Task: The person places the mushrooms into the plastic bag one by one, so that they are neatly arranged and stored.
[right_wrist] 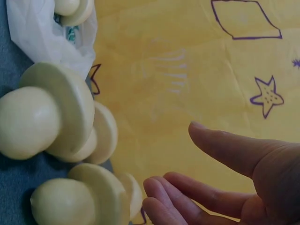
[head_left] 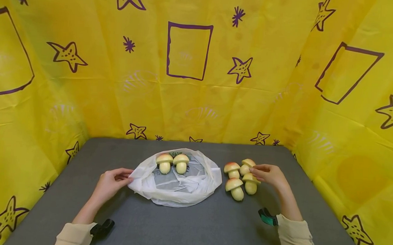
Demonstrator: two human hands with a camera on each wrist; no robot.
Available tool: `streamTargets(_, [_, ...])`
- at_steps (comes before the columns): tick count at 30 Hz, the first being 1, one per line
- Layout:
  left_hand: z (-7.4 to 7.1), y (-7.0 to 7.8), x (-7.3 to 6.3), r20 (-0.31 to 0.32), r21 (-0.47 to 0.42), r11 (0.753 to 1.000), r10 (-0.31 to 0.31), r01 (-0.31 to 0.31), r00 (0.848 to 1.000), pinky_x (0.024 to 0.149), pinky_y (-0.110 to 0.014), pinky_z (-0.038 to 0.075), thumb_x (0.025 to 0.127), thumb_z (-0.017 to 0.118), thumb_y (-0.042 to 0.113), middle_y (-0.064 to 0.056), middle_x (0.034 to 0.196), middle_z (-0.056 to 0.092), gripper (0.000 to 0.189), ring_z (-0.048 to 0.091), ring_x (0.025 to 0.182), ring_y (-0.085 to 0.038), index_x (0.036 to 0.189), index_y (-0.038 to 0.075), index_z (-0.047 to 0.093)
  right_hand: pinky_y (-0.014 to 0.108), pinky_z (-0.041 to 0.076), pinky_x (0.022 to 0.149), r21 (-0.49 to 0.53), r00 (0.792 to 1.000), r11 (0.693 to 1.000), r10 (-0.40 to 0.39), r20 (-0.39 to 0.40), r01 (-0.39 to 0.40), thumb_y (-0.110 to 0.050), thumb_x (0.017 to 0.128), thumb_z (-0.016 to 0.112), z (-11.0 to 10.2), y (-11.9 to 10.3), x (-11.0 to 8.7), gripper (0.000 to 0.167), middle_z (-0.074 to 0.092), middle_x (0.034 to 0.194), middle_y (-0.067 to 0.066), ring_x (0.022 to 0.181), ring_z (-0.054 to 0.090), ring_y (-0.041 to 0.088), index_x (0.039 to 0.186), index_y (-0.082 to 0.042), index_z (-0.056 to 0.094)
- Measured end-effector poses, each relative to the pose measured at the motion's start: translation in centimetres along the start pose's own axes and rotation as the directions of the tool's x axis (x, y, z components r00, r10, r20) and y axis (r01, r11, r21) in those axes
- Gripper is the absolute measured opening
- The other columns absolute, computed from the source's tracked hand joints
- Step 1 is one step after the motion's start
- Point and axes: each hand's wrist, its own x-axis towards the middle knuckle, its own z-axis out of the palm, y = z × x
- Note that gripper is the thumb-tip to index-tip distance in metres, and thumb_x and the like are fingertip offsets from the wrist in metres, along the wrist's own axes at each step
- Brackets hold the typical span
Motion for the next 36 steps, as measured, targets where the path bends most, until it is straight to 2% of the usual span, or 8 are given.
streamTargets(9, [0.2, -0.2, 0.0, -0.013, 0.003, 1.000, 0.008, -0.007, 1.000, 0.062, -0.017, 0.052, 0.079, 0.078, 0.017, -0.008, 0.085, 0.070, 0.027, 0.061, 0.068, -0.002, 0.103, 0.005, 0.071, 0.036, 0.054, 0.085, -0.033, 1.000, 0.999, 0.007, -0.012, -0.007, -0.038, 0.089, 0.065, -0.9, 1.3, -0.8, 0.063, 0.060, 0.121, 0.026, 0.103, 0.064, 0.031, 0.127, 0.011, 0.052])
streamTargets(18, [0.2, -0.1, -0.1, -0.005, 0.000, 1.000, 0.000, 0.000, 1.000, 0.062, -0.017, 0.051, 0.079, 0.077, 0.016, -0.008, 0.086, 0.070, 0.027, 0.060, 0.068, -0.002, 0.103, 0.005, 0.071, 0.039, 0.054, 0.085, -0.060, 0.999, 0.997, 0.039, -0.016, -0.040, -0.034, 0.090, 0.064, -1.3, 2.9, -1.3, 0.060, 0.062, 0.117, 0.026, 0.103, 0.065, 0.034, 0.126, 0.013, 0.052])
streamTargets(25, [0.2, -0.1, 0.0, -0.010, 0.000, 1.000, 0.006, -0.006, 1.000, 0.062, -0.017, 0.051, 0.079, 0.077, 0.016, -0.008, 0.085, 0.069, 0.027, 0.060, 0.069, -0.003, 0.103, 0.005, 0.071, 0.037, 0.055, 0.082, -0.027, 0.997, 0.997, 0.072, -0.013, -0.072, -0.028, 0.089, 0.066, -1.2, 4.3, -1.2, 0.055, 0.065, 0.113, 0.025, 0.098, 0.067, 0.031, 0.121, 0.015, 0.054])
streamTargets(36, [0.4, -0.4, 0.2, -0.006, -0.001, 1.000, 0.013, -0.013, 1.000, 0.063, -0.016, 0.051, 0.079, 0.077, 0.016, -0.008, 0.085, 0.070, 0.027, 0.060, 0.068, -0.002, 0.103, 0.005, 0.071, 0.037, 0.056, 0.080, -0.030, 0.994, 0.993, 0.111, 0.016, -0.111, -0.027, 0.088, 0.067, -0.5, 5.6, -0.8, 0.056, 0.064, 0.111, 0.029, 0.096, 0.067, 0.033, 0.119, 0.018, 0.054])
